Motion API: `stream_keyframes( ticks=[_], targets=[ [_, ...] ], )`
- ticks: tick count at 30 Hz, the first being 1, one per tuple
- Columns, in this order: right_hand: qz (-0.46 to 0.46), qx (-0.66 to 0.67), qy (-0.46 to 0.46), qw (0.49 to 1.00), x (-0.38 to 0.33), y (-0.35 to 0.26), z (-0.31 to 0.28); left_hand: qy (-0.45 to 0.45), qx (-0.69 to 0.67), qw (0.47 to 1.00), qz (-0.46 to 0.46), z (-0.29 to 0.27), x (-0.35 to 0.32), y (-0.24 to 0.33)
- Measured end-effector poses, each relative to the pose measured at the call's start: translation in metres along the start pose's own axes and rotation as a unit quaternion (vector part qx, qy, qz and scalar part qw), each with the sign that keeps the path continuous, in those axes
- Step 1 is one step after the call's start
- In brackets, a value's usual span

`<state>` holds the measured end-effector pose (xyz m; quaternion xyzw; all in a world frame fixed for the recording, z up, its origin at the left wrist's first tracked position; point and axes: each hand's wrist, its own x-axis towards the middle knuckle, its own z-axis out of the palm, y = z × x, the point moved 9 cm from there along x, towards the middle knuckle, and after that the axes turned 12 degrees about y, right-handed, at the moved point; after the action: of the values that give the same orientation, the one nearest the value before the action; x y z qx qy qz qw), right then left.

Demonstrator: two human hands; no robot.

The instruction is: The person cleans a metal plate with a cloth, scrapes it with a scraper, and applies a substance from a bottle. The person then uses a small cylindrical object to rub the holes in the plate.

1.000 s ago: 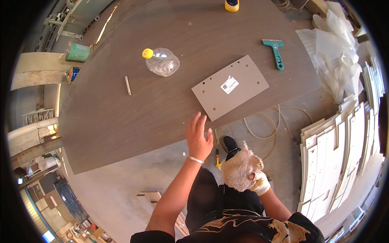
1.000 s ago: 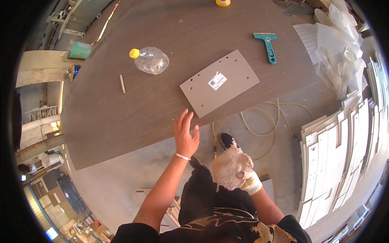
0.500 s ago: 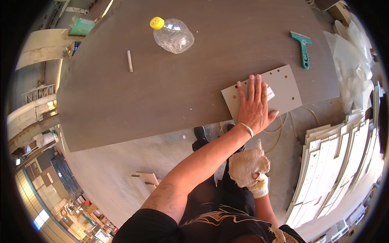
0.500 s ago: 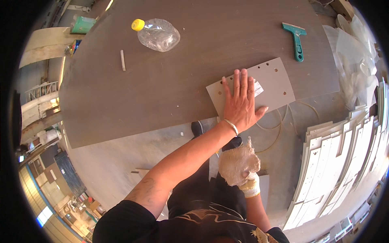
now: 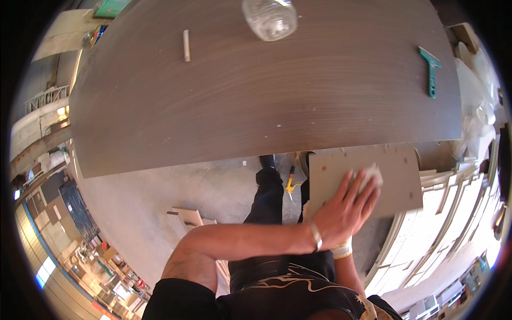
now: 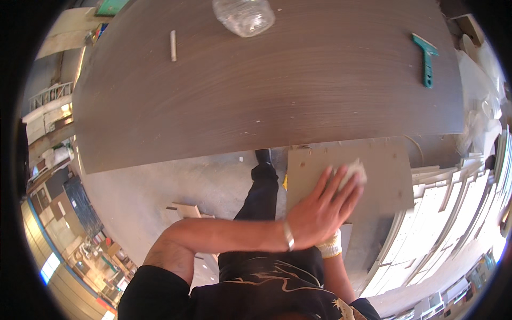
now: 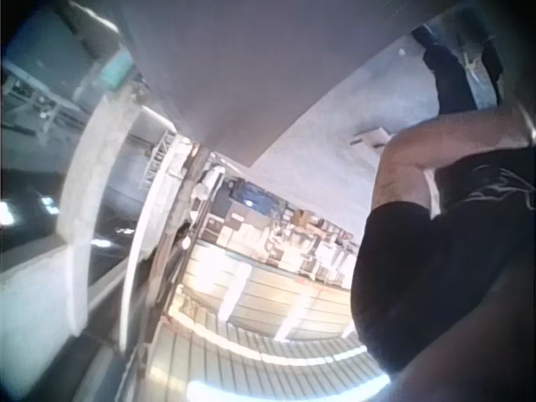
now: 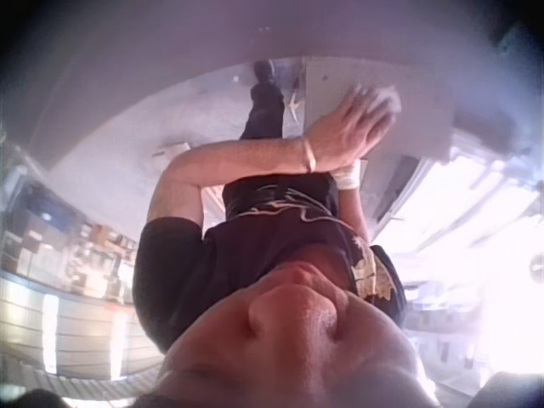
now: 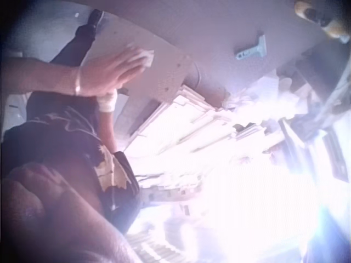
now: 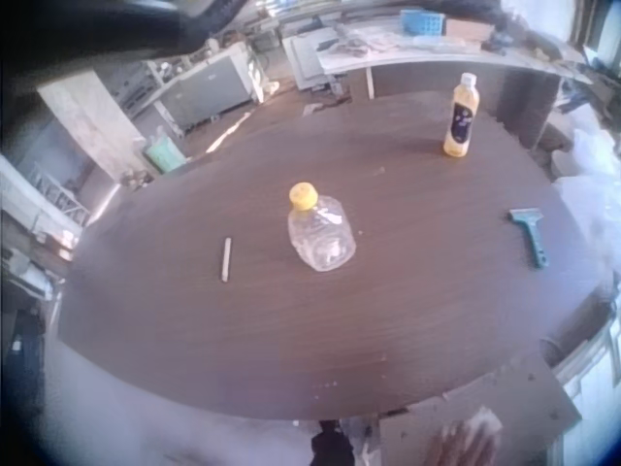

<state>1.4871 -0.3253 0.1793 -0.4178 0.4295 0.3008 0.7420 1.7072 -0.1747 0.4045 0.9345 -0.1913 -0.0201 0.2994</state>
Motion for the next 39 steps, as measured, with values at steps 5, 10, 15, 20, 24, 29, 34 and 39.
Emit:
stream_keyframes(
  ticks=[5,10,15,20,24,29,34,39],
  targets=[
    [0.125,0.128,-0.001,0.984,0.004,0.041,0.023,0.025,-0.04,0.998,-0.033,-0.073,-0.108,-0.02],
    [0.199,0.124,-0.01,0.972,-0.014,0.053,0.079,0.099,0.008,0.989,-0.107,-0.155,-0.183,-0.107],
    [0.244,0.096,-0.022,0.965,-0.026,0.078,0.128,0.135,0.092,0.971,-0.176,-0.188,-0.211,-0.223],
    [0.223,0.074,-0.025,0.972,-0.035,0.094,0.162,0.117,0.19,0.974,-0.051,-0.13,-0.158,-0.239],
    [0.183,0.062,-0.019,0.981,-0.038,0.09,0.185,0.118,0.15,0.981,-0.029,-0.095,-0.122,-0.231],
    [0.172,0.079,-0.024,0.982,-0.038,0.088,0.205,0.02,0.11,0.991,-0.068,-0.059,-0.111,-0.228],
    [0.184,0.093,-0.018,0.978,-0.042,0.091,0.208,0.097,0.049,0.989,-0.1,-0.069,-0.124,-0.229],
    [0.159,0.075,-0.031,0.984,-0.049,0.085,0.203,0.102,0.041,0.975,-0.193,-0.088,-0.179,-0.256]
  ],
)
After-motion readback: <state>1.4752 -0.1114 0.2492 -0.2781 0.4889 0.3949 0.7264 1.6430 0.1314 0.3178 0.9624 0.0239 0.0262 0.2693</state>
